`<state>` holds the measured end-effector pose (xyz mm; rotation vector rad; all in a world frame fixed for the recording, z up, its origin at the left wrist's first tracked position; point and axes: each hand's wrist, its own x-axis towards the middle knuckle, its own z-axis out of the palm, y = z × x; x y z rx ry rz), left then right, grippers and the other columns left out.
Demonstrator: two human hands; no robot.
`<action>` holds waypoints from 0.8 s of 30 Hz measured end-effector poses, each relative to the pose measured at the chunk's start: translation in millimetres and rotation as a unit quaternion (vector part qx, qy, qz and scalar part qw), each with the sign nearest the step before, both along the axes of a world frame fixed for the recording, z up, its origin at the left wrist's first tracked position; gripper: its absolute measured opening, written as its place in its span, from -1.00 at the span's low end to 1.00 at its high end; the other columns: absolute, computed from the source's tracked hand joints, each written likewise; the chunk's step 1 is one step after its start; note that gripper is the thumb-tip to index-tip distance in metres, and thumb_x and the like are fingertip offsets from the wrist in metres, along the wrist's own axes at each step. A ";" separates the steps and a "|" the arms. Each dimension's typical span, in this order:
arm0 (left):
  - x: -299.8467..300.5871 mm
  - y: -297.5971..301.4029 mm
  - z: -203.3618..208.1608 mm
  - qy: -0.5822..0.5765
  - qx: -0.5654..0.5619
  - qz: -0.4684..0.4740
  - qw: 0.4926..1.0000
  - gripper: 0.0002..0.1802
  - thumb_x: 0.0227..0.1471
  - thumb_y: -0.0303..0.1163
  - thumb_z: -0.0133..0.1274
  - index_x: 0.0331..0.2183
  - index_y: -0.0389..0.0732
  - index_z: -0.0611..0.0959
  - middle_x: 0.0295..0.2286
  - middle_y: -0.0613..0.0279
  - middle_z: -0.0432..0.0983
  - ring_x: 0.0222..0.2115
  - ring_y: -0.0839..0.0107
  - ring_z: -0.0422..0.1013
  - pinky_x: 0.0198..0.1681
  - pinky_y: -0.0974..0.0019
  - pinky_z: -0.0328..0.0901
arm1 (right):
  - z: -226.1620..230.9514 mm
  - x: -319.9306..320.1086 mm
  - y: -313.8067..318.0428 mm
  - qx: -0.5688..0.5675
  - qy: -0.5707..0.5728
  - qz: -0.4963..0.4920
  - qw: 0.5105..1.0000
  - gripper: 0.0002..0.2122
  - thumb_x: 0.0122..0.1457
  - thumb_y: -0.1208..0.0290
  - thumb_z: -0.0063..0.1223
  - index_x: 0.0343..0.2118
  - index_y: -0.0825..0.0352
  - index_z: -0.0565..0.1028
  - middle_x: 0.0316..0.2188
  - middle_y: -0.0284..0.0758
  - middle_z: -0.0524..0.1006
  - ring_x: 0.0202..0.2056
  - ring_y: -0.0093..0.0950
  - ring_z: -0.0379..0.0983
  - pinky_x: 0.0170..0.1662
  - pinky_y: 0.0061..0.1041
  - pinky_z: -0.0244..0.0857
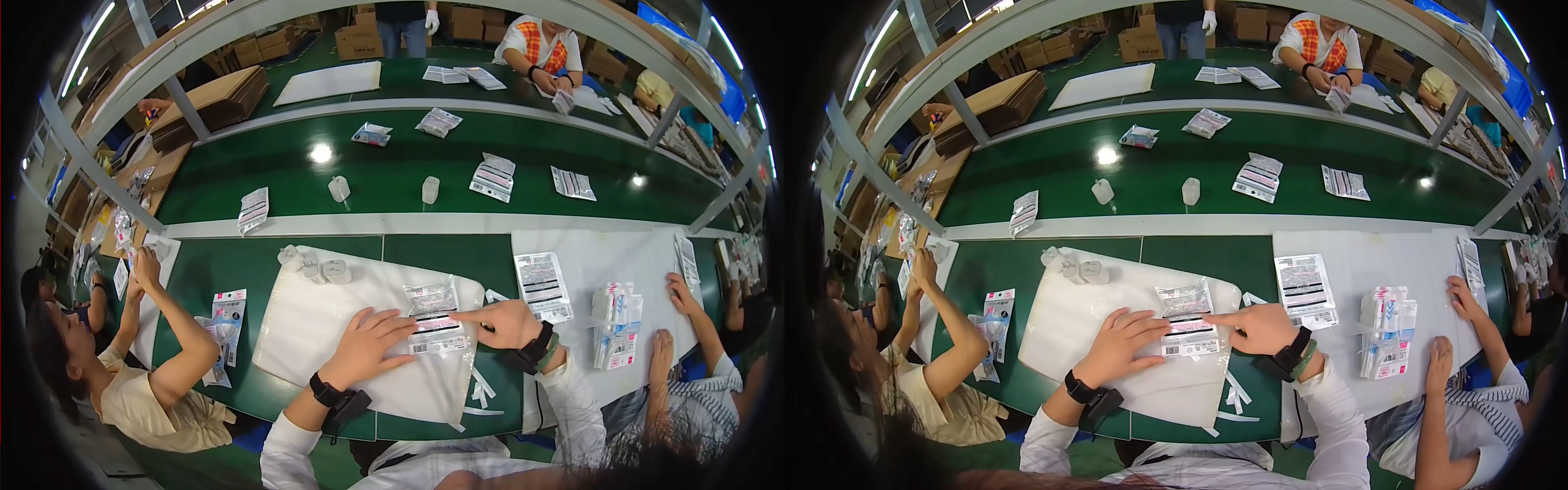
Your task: The person picks up a charger and a plastic bag, places the charger inside, and seals the bag by pressing the adhesive strip. The person then sets the finished package aside and repeats the process.
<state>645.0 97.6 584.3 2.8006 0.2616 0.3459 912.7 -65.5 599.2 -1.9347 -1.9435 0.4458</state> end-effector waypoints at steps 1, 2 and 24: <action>3.4 -0.5 -0.3 0.000 0.000 -0.002 1.000 -0.43 0.00 0.01 0.17 0.06 0.10 0.55 0.05 0.50 0.43 0.12 0.37 0.27 0.23 0.02 0.02 | 1.5 -0.3 -1.1 0.000 0.000 -0.002 1.000 -0.63 0.08 0.23 0.11 0.00 -0.19 0.55 -0.59 -0.37 0.57 -0.56 -0.31 0.53 -0.46 -0.38 0.38; 6.9 -1.2 -0.9 -0.020 -0.009 0.007 1.000 -0.46 -0.02 -0.03 0.20 0.03 0.09 0.57 0.00 0.50 0.45 0.08 0.38 0.30 0.21 0.03 0.04 | 3.1 -1.8 -1.2 0.006 0.000 0.002 1.000 -0.65 0.08 0.17 0.13 -0.02 -0.18 0.56 -0.58 -0.38 0.58 -0.55 -0.31 0.53 -0.46 -0.38 0.37; 18.4 -0.9 -14.4 -0.140 -0.016 0.075 0.987 -0.70 -0.12 -0.32 0.27 -0.24 0.01 0.65 -0.12 0.34 0.49 -0.11 0.29 0.39 0.02 0.15 0.20 | -16.1 1.9 -0.4 0.076 -0.055 -0.067 0.993 -0.66 0.08 0.03 0.18 -0.08 -0.07 0.57 -0.57 -0.44 0.52 -0.49 -0.40 0.53 -0.48 -0.43 0.35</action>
